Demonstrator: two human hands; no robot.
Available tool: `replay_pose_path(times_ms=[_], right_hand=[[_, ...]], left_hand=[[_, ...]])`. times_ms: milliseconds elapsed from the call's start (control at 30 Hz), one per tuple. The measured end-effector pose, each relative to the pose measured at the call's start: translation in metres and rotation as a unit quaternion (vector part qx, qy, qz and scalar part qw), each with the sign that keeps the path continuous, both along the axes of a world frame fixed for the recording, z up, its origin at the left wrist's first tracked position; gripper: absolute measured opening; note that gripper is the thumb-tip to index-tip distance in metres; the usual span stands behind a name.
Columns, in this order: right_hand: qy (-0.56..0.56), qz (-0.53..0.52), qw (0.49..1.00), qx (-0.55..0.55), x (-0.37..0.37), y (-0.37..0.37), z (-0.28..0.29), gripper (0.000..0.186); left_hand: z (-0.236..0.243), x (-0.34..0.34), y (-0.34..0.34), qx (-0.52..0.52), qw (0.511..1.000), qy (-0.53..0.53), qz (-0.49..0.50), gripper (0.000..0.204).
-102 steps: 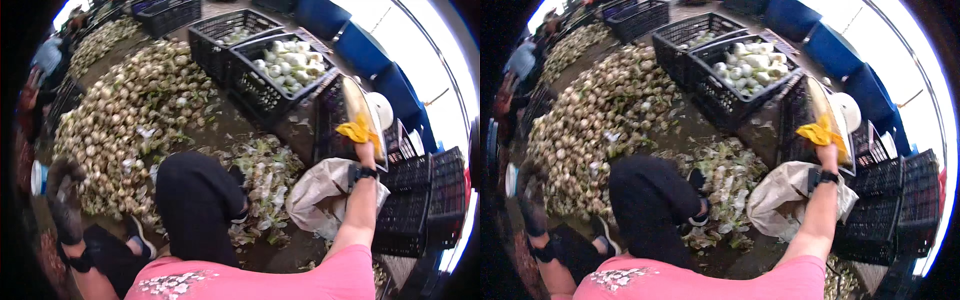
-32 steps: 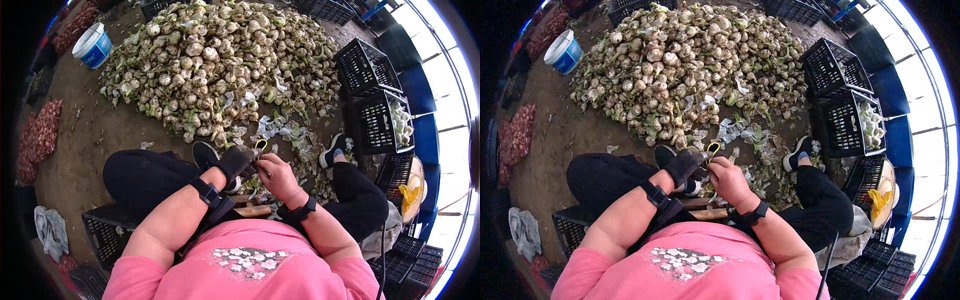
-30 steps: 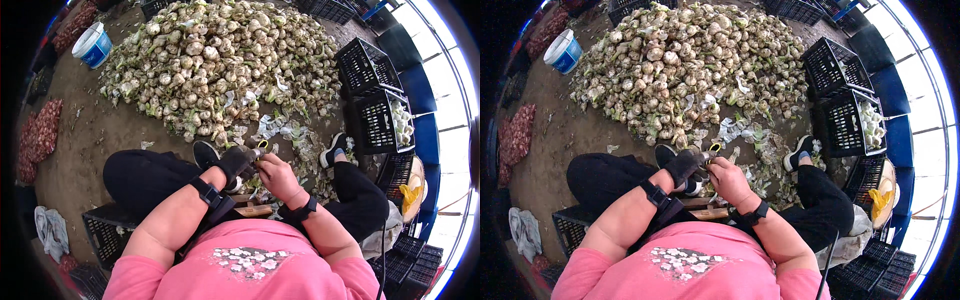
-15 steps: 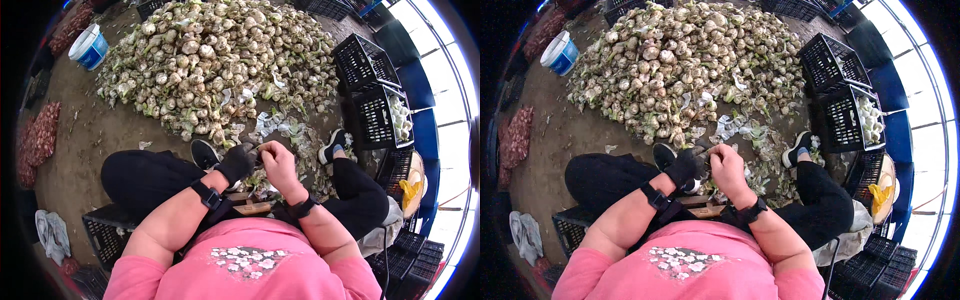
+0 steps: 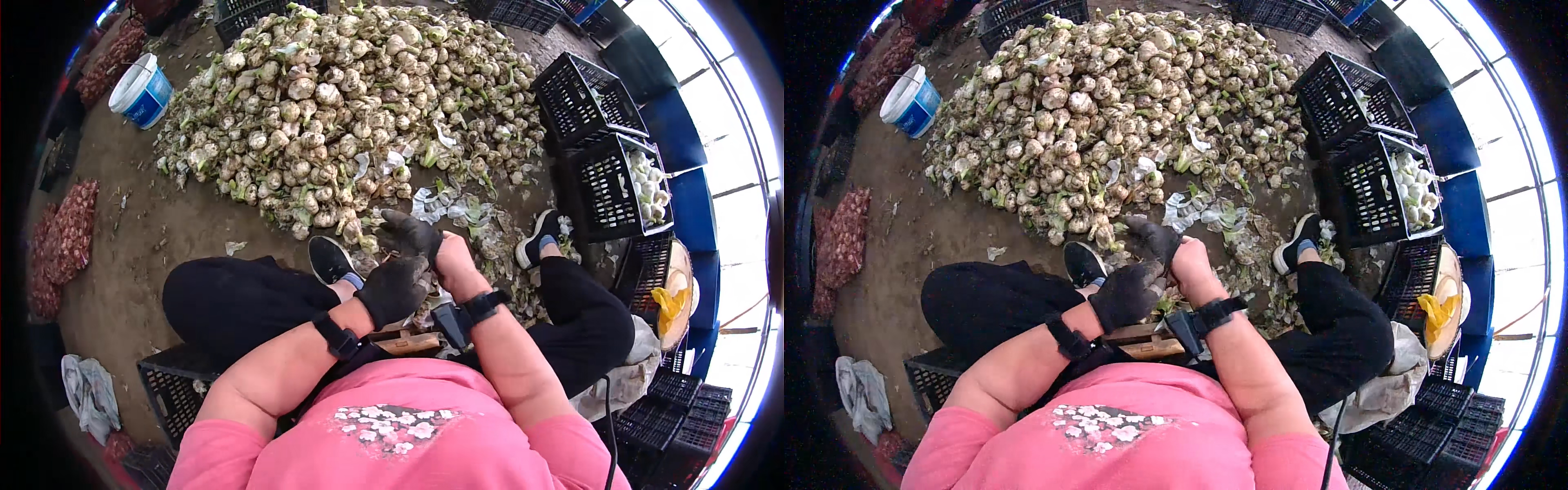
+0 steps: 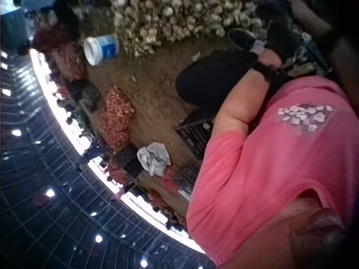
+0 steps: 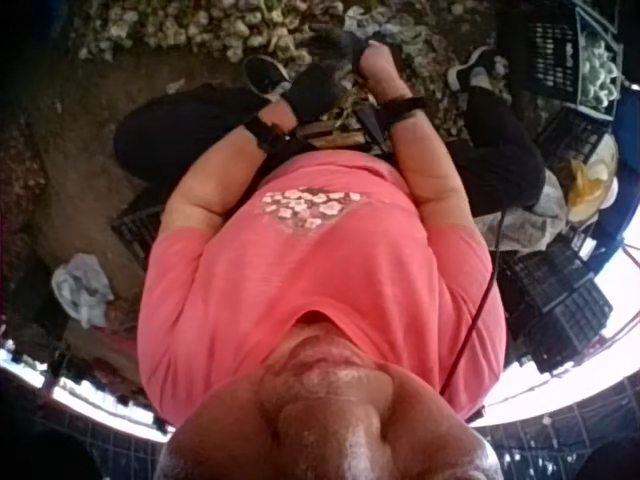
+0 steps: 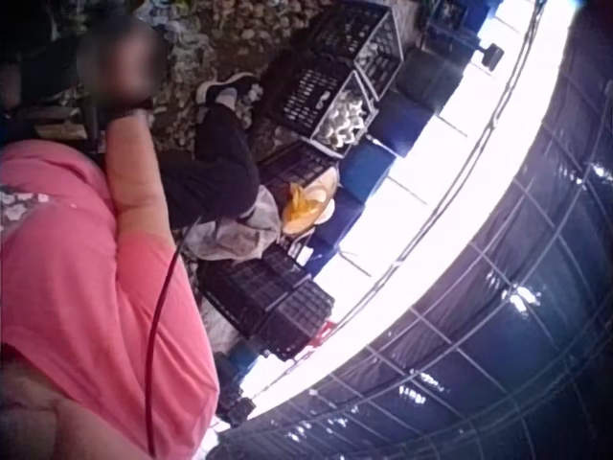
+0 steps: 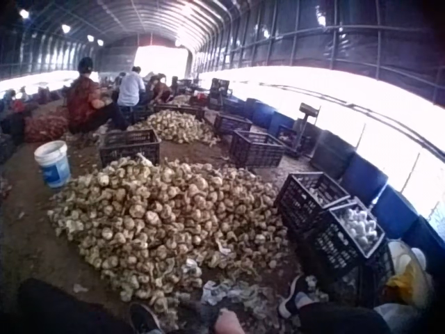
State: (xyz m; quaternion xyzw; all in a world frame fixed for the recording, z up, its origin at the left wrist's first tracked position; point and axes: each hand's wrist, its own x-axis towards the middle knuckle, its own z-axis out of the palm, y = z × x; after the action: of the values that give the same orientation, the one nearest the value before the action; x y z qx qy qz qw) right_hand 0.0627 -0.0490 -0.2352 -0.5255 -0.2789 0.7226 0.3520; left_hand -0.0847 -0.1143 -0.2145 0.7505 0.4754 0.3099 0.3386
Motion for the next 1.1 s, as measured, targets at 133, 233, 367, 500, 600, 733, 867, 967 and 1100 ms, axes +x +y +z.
replay_pose_path(times_ms=[133,233,367,500,600,733,867,967,1100], right_hand=[[0.288,0.123,0.945,-0.097,-0.002,0.01,0.021,0.02],[0.261,-0.016,0.964,-0.058,-0.016,0.007,0.026,0.022],[0.319,0.024,0.946,0.04,-0.022,0.005,0.014,0.033],[-0.139,0.186,0.91,0.344,-0.008,0.006,-0.005,0.034],[-0.43,0.358,0.737,0.38,-0.005,0.008,-0.014,0.034],[0.067,0.181,0.981,0.0,-0.009,0.0,-0.019,0.044],[0.181,0.036,0.979,-0.083,-0.021,0.001,-0.017,0.052],[0.125,0.017,0.992,0.01,-0.03,0.003,-0.011,0.048],[0.227,0.099,0.969,0.021,-0.032,0.0,0.007,0.04]], left_hand=[[0.002,0.0,-0.002,-0.037,0.999,0.001,0.007,0.019],[0.001,0.001,-0.002,-0.009,1.0,-0.002,-0.012,0.02],[0.002,0.006,-0.012,-0.006,1.0,-0.004,0.004,0.018],[0.001,0.009,-0.012,0.06,0.99,-0.097,0.085,0.016],[0.001,0.006,-0.013,0.036,0.995,-0.073,0.048,0.016],[0.003,0.005,-0.017,0.037,0.998,-0.051,-0.009,0.016],[0.005,0.004,-0.02,-0.02,1.0,0.005,-0.012,0.018],[0.005,0.002,-0.022,-0.056,0.998,0.025,-0.02,0.02],[0.002,-0.001,-0.024,0.013,0.999,0.006,-0.034,0.02]])
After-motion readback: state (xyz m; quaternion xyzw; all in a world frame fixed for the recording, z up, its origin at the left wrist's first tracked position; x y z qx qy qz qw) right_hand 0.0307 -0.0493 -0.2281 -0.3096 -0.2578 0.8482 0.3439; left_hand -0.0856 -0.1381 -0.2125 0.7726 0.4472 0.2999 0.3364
